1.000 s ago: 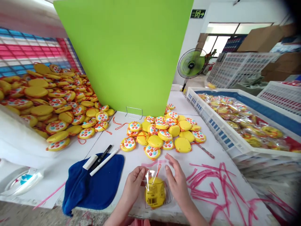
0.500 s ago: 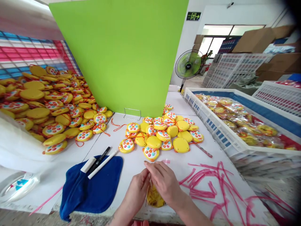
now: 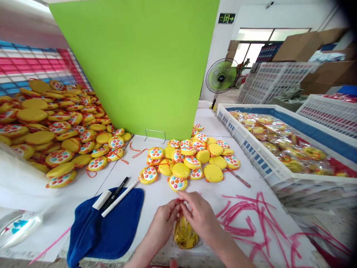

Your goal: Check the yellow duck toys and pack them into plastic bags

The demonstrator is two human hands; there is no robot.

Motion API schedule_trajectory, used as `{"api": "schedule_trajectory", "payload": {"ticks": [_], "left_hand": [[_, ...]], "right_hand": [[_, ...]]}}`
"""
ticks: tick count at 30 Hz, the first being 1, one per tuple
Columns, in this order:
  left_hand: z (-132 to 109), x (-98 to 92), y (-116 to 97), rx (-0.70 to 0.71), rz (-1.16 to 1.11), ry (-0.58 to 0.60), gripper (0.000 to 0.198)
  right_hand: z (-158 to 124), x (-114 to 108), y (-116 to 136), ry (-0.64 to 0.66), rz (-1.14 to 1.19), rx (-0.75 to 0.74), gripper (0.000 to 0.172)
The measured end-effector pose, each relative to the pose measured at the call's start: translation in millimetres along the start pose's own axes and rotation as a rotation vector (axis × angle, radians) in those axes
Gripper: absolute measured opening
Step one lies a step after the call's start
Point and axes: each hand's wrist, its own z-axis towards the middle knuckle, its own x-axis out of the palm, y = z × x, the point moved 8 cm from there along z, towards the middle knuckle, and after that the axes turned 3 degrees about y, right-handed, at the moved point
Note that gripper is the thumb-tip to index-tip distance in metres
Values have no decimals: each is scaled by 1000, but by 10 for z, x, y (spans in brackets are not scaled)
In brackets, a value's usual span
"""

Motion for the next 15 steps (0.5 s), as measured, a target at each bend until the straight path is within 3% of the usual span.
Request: {"api": "schedule_trajectory", "payload": {"ticks": [3,6,10,15], "left_hand": [[15,-19,-132,48,184,-10,22],[38,-18,-191,54,206,29,20],[105,-68,7,-63,-3,83,32],[178,-347,500,-286,-289,-28,48]], "right_hand": [[47,125,153,14,-104,-92,46],[108,158,36,-36,-91,-14,37],[5,-24,-575,-137,-73,246,19],[-478,-581,-1424,-152,-246,385,13]]}}
